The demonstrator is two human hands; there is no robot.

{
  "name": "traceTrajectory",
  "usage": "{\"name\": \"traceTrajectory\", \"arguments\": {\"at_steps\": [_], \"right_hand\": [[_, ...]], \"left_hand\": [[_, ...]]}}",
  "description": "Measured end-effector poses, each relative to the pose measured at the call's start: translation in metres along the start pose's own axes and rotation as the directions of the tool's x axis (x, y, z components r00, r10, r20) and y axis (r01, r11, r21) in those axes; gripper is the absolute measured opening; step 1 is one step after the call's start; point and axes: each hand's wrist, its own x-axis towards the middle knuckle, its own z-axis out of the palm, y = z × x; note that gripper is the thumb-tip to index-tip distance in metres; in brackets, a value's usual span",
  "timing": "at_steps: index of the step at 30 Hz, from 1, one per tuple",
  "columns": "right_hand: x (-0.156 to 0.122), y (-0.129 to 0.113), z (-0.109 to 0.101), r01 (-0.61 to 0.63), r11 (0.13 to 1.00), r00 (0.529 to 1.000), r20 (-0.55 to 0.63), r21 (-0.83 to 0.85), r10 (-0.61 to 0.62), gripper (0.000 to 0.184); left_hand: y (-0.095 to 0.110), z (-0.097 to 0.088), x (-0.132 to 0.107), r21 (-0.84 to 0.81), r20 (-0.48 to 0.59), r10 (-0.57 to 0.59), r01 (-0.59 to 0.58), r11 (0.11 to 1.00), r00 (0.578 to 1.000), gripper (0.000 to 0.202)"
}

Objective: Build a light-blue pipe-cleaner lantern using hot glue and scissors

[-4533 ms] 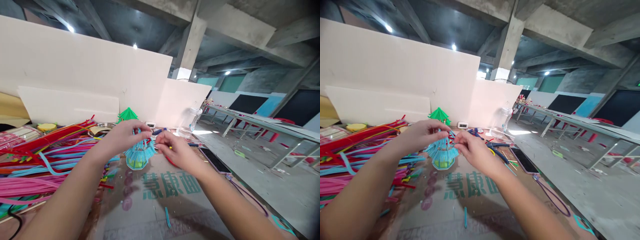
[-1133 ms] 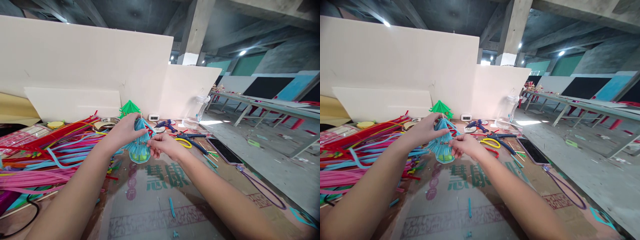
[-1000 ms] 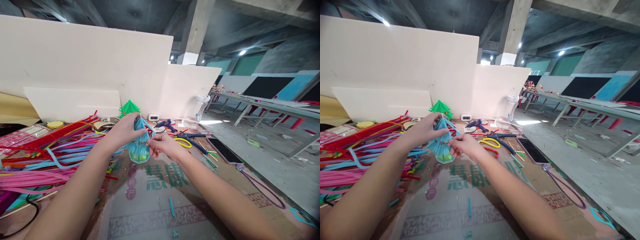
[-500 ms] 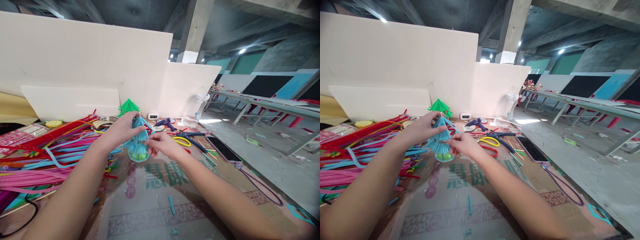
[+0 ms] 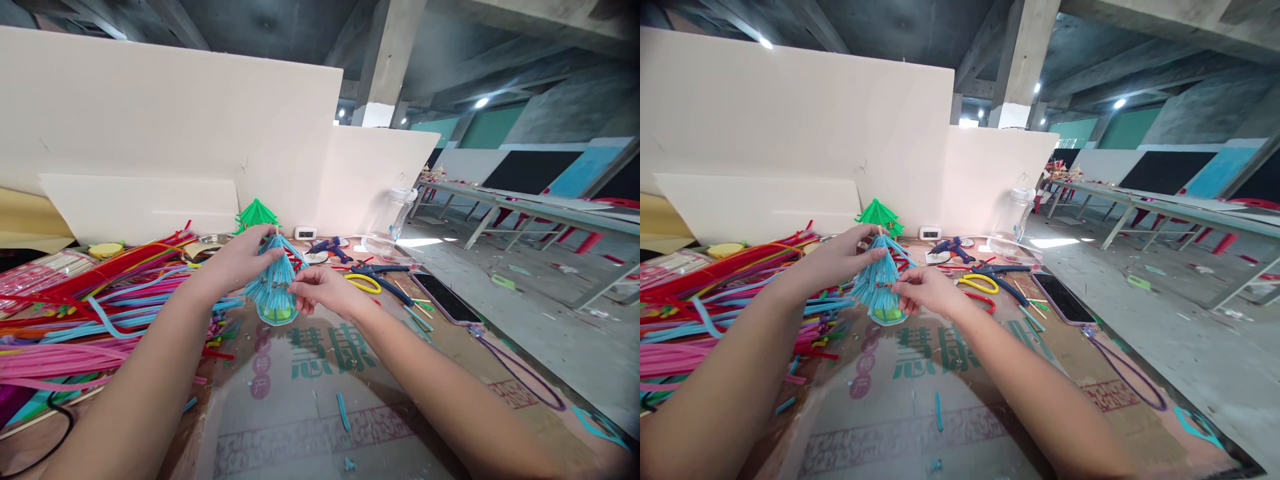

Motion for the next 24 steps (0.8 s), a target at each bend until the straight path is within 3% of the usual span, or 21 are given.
{"name": "traceTrajectory", "arguments": {"at_steps": [9,24], "right_hand": [[0.0043,0.0110,-0.0032,0.093,0.996,0.996,-0.018,-0.004,-0.093,0.030],[0.0015,0.0019,-0.0008,0.004,0.998,0.997,-0.081,0.061,0.001,0.024]], "left_hand": [[-0.0043,0.0011,0.0011,0.010,0.005,-0.007,0.007,1.000,1.000,0.049],[0.0037,0.0010,0.0001,0.006,0.015,-0.002,0.002,1.000,1.000,0.047]]}}
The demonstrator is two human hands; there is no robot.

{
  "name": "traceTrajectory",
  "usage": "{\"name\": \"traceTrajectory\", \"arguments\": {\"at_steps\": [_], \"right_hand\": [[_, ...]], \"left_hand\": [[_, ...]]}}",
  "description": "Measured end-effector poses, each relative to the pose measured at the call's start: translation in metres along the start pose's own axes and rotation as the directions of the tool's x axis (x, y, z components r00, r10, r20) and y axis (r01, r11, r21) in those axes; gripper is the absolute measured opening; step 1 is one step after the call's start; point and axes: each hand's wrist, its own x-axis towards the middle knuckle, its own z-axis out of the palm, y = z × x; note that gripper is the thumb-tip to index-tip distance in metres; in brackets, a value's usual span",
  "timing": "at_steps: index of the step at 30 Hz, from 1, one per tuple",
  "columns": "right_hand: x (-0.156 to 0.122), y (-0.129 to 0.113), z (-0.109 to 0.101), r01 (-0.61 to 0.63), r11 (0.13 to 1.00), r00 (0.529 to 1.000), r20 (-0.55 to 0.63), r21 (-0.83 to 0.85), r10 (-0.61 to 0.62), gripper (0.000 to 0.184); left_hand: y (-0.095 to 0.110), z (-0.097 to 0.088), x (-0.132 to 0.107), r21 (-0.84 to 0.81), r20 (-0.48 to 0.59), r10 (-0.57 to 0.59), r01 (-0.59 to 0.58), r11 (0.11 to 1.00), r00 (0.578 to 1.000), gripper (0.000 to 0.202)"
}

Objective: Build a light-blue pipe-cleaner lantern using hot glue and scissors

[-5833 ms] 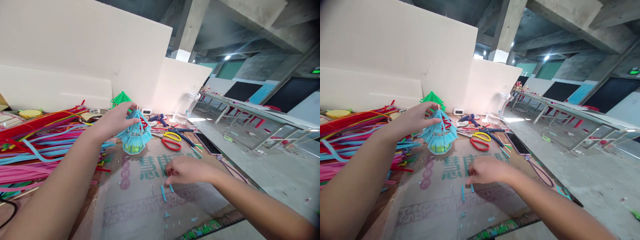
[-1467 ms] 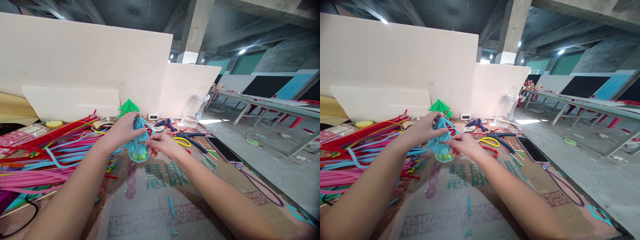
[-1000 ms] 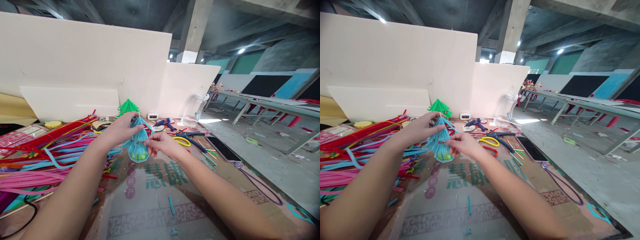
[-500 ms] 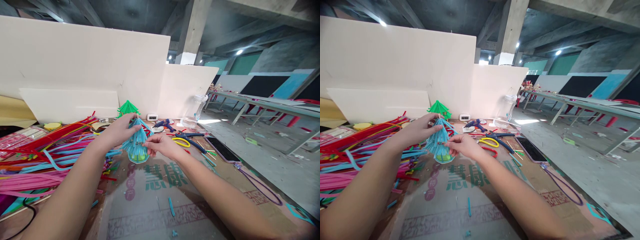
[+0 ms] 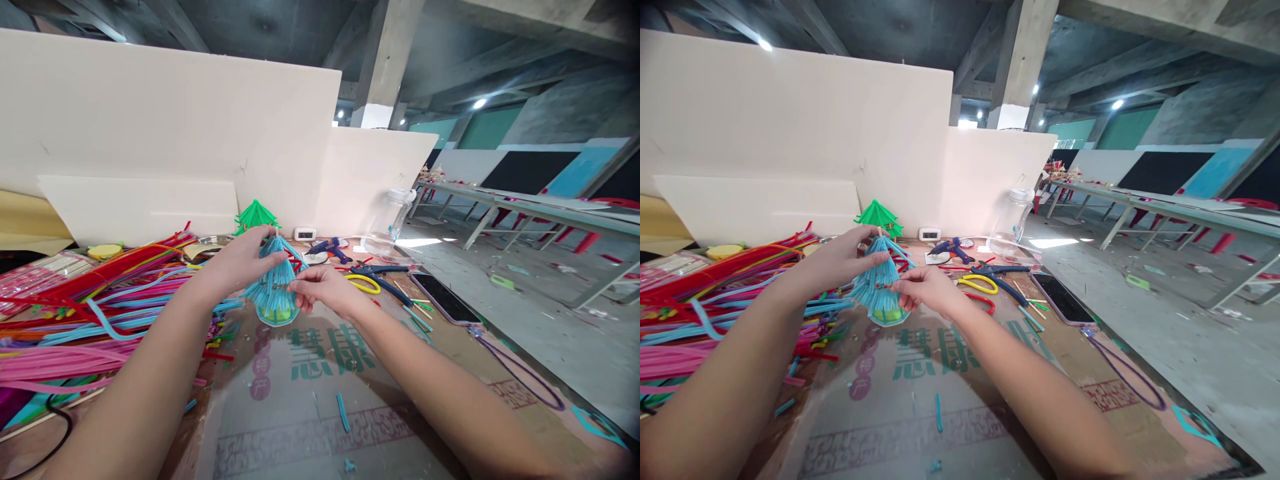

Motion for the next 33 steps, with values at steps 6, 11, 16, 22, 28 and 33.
{"name": "traceTrajectory", "arguments": {"at_steps": [6,11,16,22,28,33], "right_hand": [[0.0001,-0.0001,0.0015,-0.016,1.000,1.000,-0.015,-0.001,0.016,0.022],[0.0014,0.0017,0.0024,-0.006,1.000,1.000,-0.009,-0.003,0.005,0.023],[0.0016,0.0024,0.0012,-0.008,1.000,1.000,0.003,0.017,0.008,0.027],[0.0015,0.0023,-0.0018,-0.027,0.998,0.998,0.053,0.057,0.024,0.030],[0.0018,0.0024,-0.0035,-0.039,0.996,0.997,0.073,0.075,0.034,0.035],[0.0004,0.0016,-0.0013,-0.022,0.997,0.999,0.036,0.068,0.020,0.035]], "left_hand": [[0.0037,0.0053,0.0015,0.102,-0.035,0.034,-0.030,0.994,0.999,0.041],[0.0054,0.0044,0.0012,0.115,-0.033,0.021,-0.017,0.993,0.999,0.042],[0.0045,0.0051,0.0019,0.118,-0.029,0.017,-0.013,0.993,0.999,0.042],[-0.0001,0.0050,0.0029,0.085,-0.024,0.040,-0.038,0.996,0.999,0.040],[0.0026,0.0026,0.0009,0.070,-0.018,0.026,-0.024,0.997,1.000,0.038],[0.0001,0.0031,0.0023,0.052,-0.007,0.045,-0.044,0.998,0.999,0.039]]}}
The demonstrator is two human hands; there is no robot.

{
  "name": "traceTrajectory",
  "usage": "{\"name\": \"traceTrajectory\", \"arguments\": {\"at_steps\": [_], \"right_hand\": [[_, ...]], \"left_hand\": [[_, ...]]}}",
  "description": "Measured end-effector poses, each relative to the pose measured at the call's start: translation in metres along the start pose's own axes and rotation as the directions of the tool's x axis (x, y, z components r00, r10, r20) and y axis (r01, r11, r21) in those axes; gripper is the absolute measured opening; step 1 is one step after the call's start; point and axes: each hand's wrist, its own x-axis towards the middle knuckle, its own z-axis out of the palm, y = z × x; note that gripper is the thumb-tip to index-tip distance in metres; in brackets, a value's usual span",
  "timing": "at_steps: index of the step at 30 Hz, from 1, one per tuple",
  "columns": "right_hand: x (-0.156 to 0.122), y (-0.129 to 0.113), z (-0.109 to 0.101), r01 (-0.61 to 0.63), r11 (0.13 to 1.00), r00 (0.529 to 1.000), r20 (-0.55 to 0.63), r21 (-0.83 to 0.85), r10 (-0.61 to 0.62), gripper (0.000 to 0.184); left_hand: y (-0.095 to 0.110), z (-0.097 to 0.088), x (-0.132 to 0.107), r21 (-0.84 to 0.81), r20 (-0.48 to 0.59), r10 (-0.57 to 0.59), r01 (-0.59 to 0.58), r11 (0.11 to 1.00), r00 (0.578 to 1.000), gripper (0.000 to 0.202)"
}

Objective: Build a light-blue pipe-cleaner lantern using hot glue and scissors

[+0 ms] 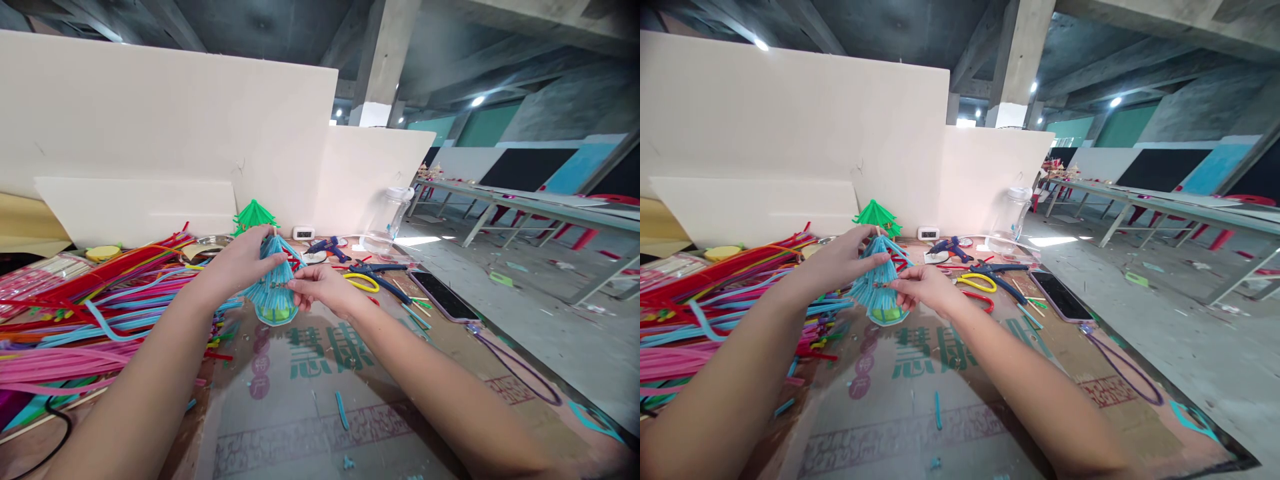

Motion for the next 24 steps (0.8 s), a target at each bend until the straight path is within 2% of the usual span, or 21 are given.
{"name": "traceTrajectory", "arguments": {"at_steps": [8,11,14,17,19,21,24], "right_hand": [[0.002,0.002,0.000,0.014,1.000,1.000,0.004,-0.019,-0.014,0.034],[-0.003,-0.004,-0.012,-0.049,0.997,0.987,0.152,-0.065,0.058,0.032],[-0.010,-0.011,-0.040,-0.077,0.985,0.955,0.272,-0.155,0.118,0.028],[-0.013,-0.010,-0.074,-0.095,0.942,0.963,0.209,-0.323,0.169,0.024],[-0.010,-0.002,-0.090,-0.159,0.846,0.966,0.097,-0.508,0.240,0.024],[-0.006,0.009,-0.095,-0.212,0.770,0.954,0.042,-0.602,0.296,0.022],[0.000,0.022,-0.088,-0.268,0.694,0.931,0.007,-0.668,0.366,0.019]], "left_hand": [[-0.005,0.001,0.001,-0.038,-0.010,-0.002,0.001,0.999,1.000,0.042],[-0.002,-0.001,-0.001,-0.049,-0.003,-0.020,0.020,0.999,1.000,0.045],[-0.002,-0.001,-0.002,-0.050,0.003,-0.022,0.022,0.999,1.000,0.048],[-0.003,0.000,-0.002,-0.051,0.006,-0.018,0.018,0.999,1.000,0.049],[-0.004,-0.001,-0.002,-0.053,0.010,-0.022,0.023,0.998,1.000,0.049],[-0.004,-0.002,-0.003,-0.046,0.020,-0.032,0.032,0.998,0.999,0.049],[-0.002,-0.004,-0.004,-0.031,0.036,-0.045,0.046,0.998,0.998,0.051]]}}
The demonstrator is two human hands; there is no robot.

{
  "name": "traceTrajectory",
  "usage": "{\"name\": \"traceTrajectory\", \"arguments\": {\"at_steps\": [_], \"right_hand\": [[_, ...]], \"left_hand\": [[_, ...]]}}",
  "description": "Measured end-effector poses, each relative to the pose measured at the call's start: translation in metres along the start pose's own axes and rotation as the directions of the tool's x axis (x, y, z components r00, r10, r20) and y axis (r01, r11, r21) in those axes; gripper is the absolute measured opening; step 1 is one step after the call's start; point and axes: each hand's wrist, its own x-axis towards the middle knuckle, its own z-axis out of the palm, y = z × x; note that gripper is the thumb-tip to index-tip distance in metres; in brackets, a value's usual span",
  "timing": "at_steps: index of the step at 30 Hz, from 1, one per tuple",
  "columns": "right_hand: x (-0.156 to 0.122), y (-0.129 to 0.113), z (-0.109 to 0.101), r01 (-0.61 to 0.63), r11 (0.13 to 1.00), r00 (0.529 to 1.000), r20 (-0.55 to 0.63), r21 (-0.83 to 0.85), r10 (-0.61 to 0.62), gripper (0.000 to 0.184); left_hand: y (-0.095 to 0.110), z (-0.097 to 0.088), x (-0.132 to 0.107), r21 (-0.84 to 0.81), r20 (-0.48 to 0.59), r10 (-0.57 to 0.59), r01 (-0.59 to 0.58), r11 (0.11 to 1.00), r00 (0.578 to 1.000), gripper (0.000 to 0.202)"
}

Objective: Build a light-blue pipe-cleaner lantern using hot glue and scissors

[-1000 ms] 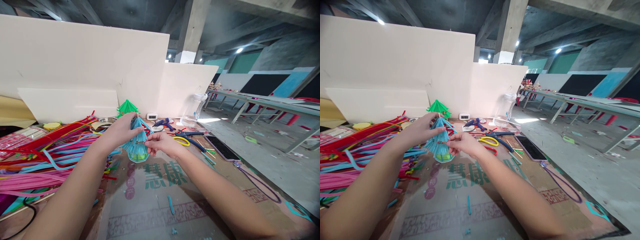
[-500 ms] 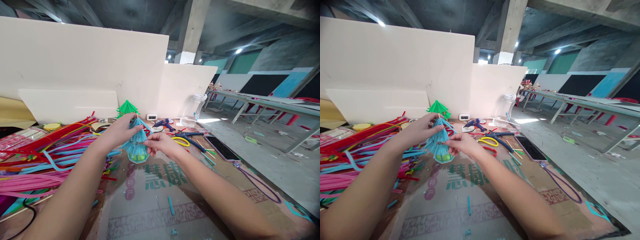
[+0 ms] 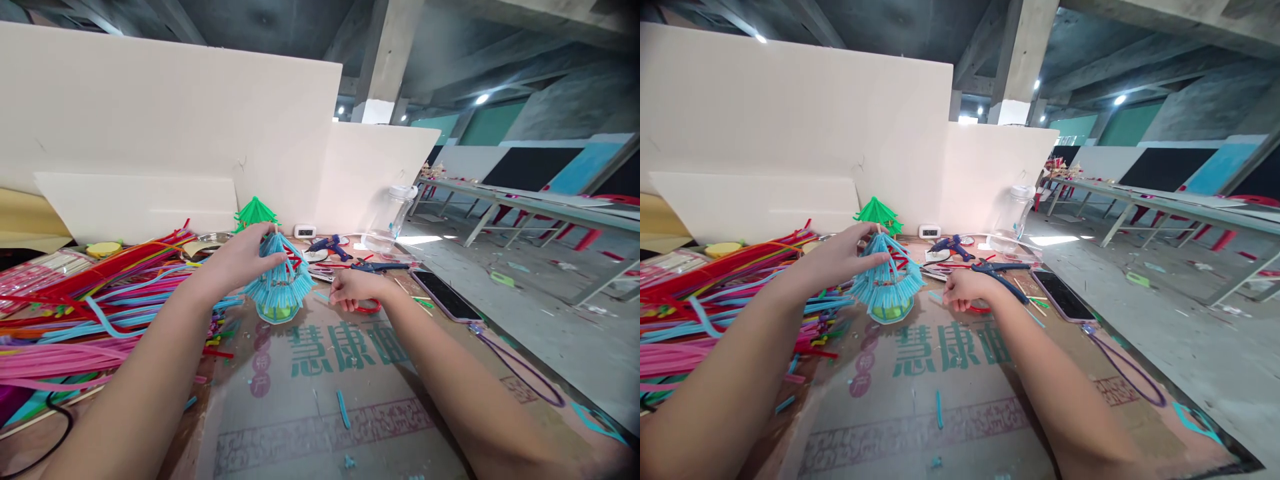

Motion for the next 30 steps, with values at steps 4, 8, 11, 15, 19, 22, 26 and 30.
{"name": "traceTrajectory", "arguments": {"at_steps": [4,8,11,15,19,22,26,30], "right_hand": [[-0.001,-0.007,0.003,-0.085,0.991,0.990,-0.124,-0.103,0.072,0.027],[-0.001,-0.004,-0.020,-0.216,0.961,0.924,-0.354,-0.175,0.144,0.031],[0.012,0.009,-0.038,-0.351,0.914,0.817,-0.543,-0.202,0.194,0.034],[0.038,0.028,-0.046,-0.353,0.917,0.737,-0.659,-0.184,0.152,0.056],[0.063,0.041,-0.040,-0.210,0.963,0.777,-0.627,-0.171,0.059,0.049],[0.078,0.048,-0.036,-0.160,0.974,0.774,-0.633,-0.158,0.024,0.039],[0.090,0.052,-0.033,-0.149,0.978,0.757,-0.653,-0.148,0.016,0.034],[0.091,0.051,-0.034,-0.116,0.985,0.744,-0.668,-0.129,0.000,0.032]], "left_hand": [[0.000,-0.001,0.000,-0.010,-0.007,-0.015,0.015,1.000,1.000,0.052],[-0.001,0.000,0.001,-0.011,-0.004,-0.018,0.017,1.000,1.000,0.052],[-0.001,0.000,0.002,-0.016,0.001,-0.005,0.005,1.000,1.000,0.051],[-0.002,0.000,0.003,-0.006,-0.007,-0.028,0.028,1.000,1.000,0.050],[-0.005,0.001,0.004,-0.009,-0.012,-0.002,0.002,1.000,1.000,0.051],[-0.007,0.003,0.005,-0.020,-0.002,0.006,-0.006,1.000,1.000,0.054],[-0.009,0.003,0.005,-0.038,0.001,0.016,-0.016,0.999,1.000,0.051],[-0.007,0.001,0.004,-0.035,0.008,-0.001,0.002,0.999,1.000,0.049]]}}
